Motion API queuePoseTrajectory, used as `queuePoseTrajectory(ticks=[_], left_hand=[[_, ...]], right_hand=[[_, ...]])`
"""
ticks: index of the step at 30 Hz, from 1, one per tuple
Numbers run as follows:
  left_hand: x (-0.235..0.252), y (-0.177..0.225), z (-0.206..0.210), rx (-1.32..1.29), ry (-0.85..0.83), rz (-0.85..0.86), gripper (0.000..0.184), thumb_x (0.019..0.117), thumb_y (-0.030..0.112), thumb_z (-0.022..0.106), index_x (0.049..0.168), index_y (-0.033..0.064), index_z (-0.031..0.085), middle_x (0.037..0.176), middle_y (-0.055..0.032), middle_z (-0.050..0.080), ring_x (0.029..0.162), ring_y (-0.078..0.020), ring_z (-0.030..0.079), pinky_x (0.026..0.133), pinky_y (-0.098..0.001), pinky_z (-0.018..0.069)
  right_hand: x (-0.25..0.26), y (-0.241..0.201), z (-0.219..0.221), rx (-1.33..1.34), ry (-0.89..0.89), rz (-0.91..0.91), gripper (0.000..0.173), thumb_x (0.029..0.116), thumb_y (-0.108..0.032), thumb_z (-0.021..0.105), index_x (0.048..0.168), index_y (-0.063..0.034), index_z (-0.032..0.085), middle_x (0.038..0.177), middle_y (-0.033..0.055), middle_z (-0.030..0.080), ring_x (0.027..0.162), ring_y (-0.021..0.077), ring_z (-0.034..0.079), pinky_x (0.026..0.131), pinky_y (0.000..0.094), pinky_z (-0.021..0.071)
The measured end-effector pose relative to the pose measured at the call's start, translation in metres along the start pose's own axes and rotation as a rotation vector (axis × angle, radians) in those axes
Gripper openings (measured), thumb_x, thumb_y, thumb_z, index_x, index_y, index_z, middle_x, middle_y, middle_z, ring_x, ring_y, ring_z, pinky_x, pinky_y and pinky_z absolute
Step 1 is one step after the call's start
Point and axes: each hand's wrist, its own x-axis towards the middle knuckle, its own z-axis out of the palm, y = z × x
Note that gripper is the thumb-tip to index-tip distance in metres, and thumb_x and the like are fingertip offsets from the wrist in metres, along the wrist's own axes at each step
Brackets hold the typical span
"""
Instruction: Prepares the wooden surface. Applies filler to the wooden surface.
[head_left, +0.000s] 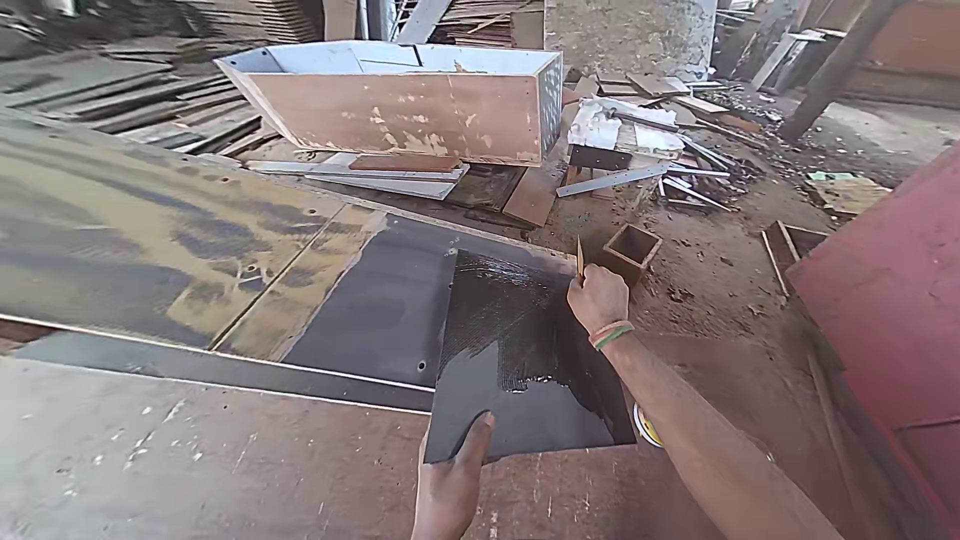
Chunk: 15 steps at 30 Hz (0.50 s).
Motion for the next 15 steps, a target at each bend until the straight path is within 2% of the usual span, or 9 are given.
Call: queuePoseTrajectory(ticks=[6, 10, 12, 15], left_hand=[[0.003, -0.001, -0.004, 0.144, -0.052, 0.141, 0.03, 0.0806, -0.004, 0.071, 0.11, -0.0013, 0.065, 0.092, -0.0004, 0.076, 0.084, -0.007, 0.073, 0.078, -0.0271, 0.063], [0.001, -0.002, -0.003, 0.153, -0.043, 0.125, 0.03, 0.0818, -0.005, 0.07, 0.111, -0.0018, 0.064, 0.092, -0.0009, 0.076, 0.083, -0.0074, 0.073, 0.077, -0.0283, 0.0634], [-0.001, 0.0, -0.002, 0.134, -0.024, 0.077, 0.035, 0.0836, -0.006, 0.07, 0.117, -0.002, 0.06, 0.094, -0.0002, 0.075, 0.084, -0.0068, 0.073, 0.077, -0.0282, 0.0633], [-0.001, 0.0, -0.003, 0.105, -0.004, 0.031, 0.038, 0.0845, -0.006, 0.07, 0.12, -0.0019, 0.058, 0.095, -0.0012, 0.075, 0.083, -0.0085, 0.073, 0.076, -0.0298, 0.064]], right_hand=[[0.01, -0.071, -0.003, 0.091, -0.028, -0.041, 0.029, 0.1003, -0.024, 0.055, 0.109, -0.0018, 0.072, 0.115, 0.0167, 0.072, 0.114, 0.0308, 0.068, 0.096, 0.0513, 0.0519], [0.02, -0.106, -0.001, 0.127, -0.051, -0.102, 0.029, 0.1006, -0.025, 0.055, 0.112, -0.0048, 0.072, 0.117, 0.0144, 0.072, 0.116, 0.0288, 0.068, 0.096, 0.0503, 0.0529], [0.027, -0.104, -0.008, 0.295, 0.054, -0.119, 0.026, 0.099, -0.026, 0.06, 0.099, -0.0029, 0.073, 0.102, 0.0164, 0.073, 0.104, 0.0313, 0.07, 0.089, 0.052, 0.0545], [0.028, -0.067, -0.028, 0.421, 0.329, -0.144, 0.027, 0.0976, -0.025, 0.063, 0.091, -0.001, 0.073, 0.089, 0.0179, 0.072, 0.088, 0.035, 0.072, 0.079, 0.0575, 0.0563]])
